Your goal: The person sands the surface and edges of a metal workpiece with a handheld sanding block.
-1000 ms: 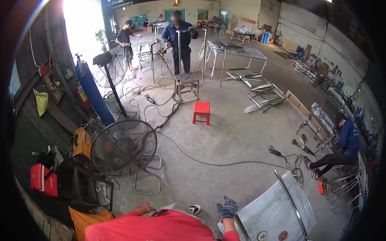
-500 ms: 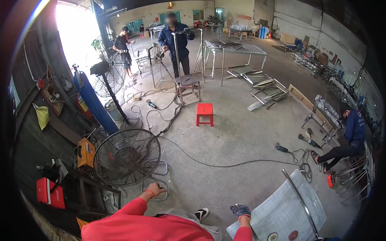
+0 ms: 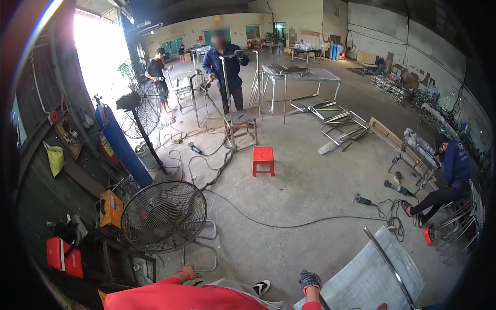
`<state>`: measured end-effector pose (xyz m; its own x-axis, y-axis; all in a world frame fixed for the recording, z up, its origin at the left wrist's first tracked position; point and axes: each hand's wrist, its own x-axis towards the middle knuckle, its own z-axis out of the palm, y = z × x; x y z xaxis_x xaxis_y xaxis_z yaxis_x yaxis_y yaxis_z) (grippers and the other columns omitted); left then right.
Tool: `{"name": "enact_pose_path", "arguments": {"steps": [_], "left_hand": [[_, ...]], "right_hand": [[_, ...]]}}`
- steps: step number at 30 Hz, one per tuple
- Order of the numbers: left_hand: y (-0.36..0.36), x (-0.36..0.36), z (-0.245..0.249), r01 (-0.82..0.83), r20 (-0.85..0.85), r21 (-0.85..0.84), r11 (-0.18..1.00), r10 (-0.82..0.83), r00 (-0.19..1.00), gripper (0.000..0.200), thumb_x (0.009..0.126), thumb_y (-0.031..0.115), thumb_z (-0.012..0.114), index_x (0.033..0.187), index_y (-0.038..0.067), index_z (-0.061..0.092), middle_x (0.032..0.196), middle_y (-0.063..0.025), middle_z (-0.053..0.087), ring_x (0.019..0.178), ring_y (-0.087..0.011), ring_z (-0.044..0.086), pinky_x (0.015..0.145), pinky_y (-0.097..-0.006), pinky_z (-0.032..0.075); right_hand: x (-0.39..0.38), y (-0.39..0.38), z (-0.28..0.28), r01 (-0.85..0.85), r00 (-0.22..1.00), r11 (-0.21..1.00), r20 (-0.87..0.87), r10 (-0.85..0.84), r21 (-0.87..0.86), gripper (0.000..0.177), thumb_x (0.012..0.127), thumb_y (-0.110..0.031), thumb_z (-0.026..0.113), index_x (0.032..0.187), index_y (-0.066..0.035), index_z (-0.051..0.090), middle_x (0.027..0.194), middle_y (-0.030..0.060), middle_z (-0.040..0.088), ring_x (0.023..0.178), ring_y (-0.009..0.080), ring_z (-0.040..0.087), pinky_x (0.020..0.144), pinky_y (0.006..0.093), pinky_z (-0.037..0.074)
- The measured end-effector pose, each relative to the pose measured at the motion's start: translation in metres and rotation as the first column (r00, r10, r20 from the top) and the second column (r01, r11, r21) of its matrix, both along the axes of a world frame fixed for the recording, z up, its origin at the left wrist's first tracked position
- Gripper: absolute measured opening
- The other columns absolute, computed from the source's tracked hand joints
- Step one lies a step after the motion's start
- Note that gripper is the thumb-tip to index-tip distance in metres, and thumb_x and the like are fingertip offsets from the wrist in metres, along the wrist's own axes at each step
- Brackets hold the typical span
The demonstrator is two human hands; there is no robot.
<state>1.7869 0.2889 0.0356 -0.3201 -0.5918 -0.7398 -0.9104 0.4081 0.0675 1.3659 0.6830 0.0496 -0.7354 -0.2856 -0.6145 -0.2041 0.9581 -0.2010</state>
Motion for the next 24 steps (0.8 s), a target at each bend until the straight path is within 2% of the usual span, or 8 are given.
{"name": "enact_pose_path", "arguments": {"steps": [2, 5, 8, 9, 12, 17, 19, 24], "left_hand": [[-0.001, -0.015, 0.010, -0.030, 0.026, 0.042, 0.999, 0.028, 0.999, 0.084, 0.071, 0.063, 0.074, 0.123, -0.002, 0.063, 0.125, -0.0251, 0.062, 0.117, -0.0377, 0.060, 0.101, -0.0406, 0.048], [0.000, -0.031, 0.009, -0.008, -0.098, -0.032, 0.999, 0.005, 0.995, 0.079, 0.071, 0.062, 0.074, 0.119, -0.001, 0.065, 0.119, -0.0252, 0.065, 0.113, -0.0386, 0.062, 0.098, -0.0415, 0.049], [0.001, -0.060, 0.022, 0.028, -0.135, -0.020, 0.999, -0.031, 0.990, 0.077, 0.072, 0.061, 0.074, 0.115, -0.002, 0.066, 0.116, -0.0256, 0.066, 0.112, -0.0390, 0.062, 0.097, -0.0422, 0.049], [0.000, -0.066, 0.019, 0.029, -0.176, -0.032, 0.999, -0.034, 0.984, 0.076, 0.071, 0.061, 0.074, 0.113, -0.003, 0.066, 0.115, -0.0258, 0.066, 0.111, -0.0392, 0.063, 0.096, -0.0423, 0.049], [-0.003, -0.080, 0.025, 0.054, -0.198, -0.043, 0.998, -0.062, 0.978, 0.077, 0.071, 0.061, 0.074, 0.111, -0.004, 0.066, 0.114, -0.0259, 0.066, 0.110, -0.0393, 0.063, 0.095, -0.0424, 0.049], [0.000, -0.076, 0.023, 0.068, -0.186, -0.033, 0.997, -0.073, 0.980, 0.077, 0.071, 0.061, 0.075, 0.111, -0.004, 0.066, 0.114, -0.0257, 0.066, 0.110, -0.0392, 0.063, 0.095, -0.0424, 0.050], [-0.001, -0.068, 0.022, 0.057, -0.174, -0.027, 0.998, -0.061, 0.983, 0.077, 0.071, 0.062, 0.074, 0.111, -0.004, 0.067, 0.115, -0.0257, 0.066, 0.111, -0.0388, 0.062, 0.096, -0.0422, 0.049], [-0.001, -0.045, 0.011, 0.042, -0.093, -0.027, 0.999, -0.044, 0.995, 0.080, 0.070, 0.063, 0.074, 0.113, -0.004, 0.067, 0.117, -0.0257, 0.065, 0.113, -0.0379, 0.062, 0.097, -0.0416, 0.049]], "right_hand": [[-0.006, -0.001, -0.019, -0.115, 0.992, 0.991, -0.041, 0.118, 0.075, 0.032, 0.090, -0.034, 0.059, 0.108, -0.009, 0.070, 0.114, 0.0187, 0.067, 0.105, 0.0383, 0.065, 0.089, 0.0476, 0.053], [0.000, -0.013, 0.014, -0.163, 0.984, 0.982, -0.060, 0.169, 0.097, 0.032, 0.090, -0.033, 0.058, 0.106, -0.008, 0.070, 0.113, 0.0197, 0.067, 0.106, 0.0378, 0.065, 0.089, 0.0473, 0.052], [-0.004, -0.009, -0.015, -0.097, 0.989, 0.994, -0.106, 0.102, 0.047, 0.032, 0.089, -0.034, 0.059, 0.104, -0.007, 0.071, 0.112, 0.0196, 0.067, 0.104, 0.0371, 0.066, 0.089, 0.0474, 0.052], [-0.003, -0.009, -0.020, 0.135, 0.988, 0.991, -0.079, -0.134, 0.006, 0.036, 0.089, -0.038, 0.059, 0.101, -0.006, 0.071, 0.110, 0.0195, 0.068, 0.101, 0.0365, 0.066, 0.088, 0.0476, 0.052], [0.021, -0.015, 0.037, 0.045, 0.983, 0.996, -0.176, -0.057, -0.072, 0.048, 0.090, -0.049, 0.052, 0.105, -0.009, 0.072, 0.110, 0.0195, 0.069, 0.103, 0.0355, 0.066, 0.090, 0.0462, 0.052], [0.030, 0.013, 0.033, 0.089, 0.972, 0.993, -0.212, -0.104, -0.077, 0.058, 0.082, -0.061, 0.059, 0.108, -0.011, 0.071, 0.107, 0.0161, 0.071, 0.100, 0.0335, 0.068, 0.089, 0.0450, 0.052], [0.025, 0.011, 0.047, 0.038, 0.990, 0.998, -0.134, -0.031, 0.056, 0.062, 0.081, -0.065, 0.058, 0.110, -0.012, 0.072, 0.111, 0.0168, 0.070, 0.105, 0.0339, 0.066, 0.091, 0.0449, 0.052], [0.009, -0.008, 0.054, 0.010, 0.999, 0.992, 0.045, -0.015, 0.129, 0.064, 0.084, -0.066, 0.051, 0.117, -0.015, 0.070, 0.124, 0.0142, 0.064, 0.117, 0.0343, 0.060, 0.099, 0.0467, 0.047]]}}
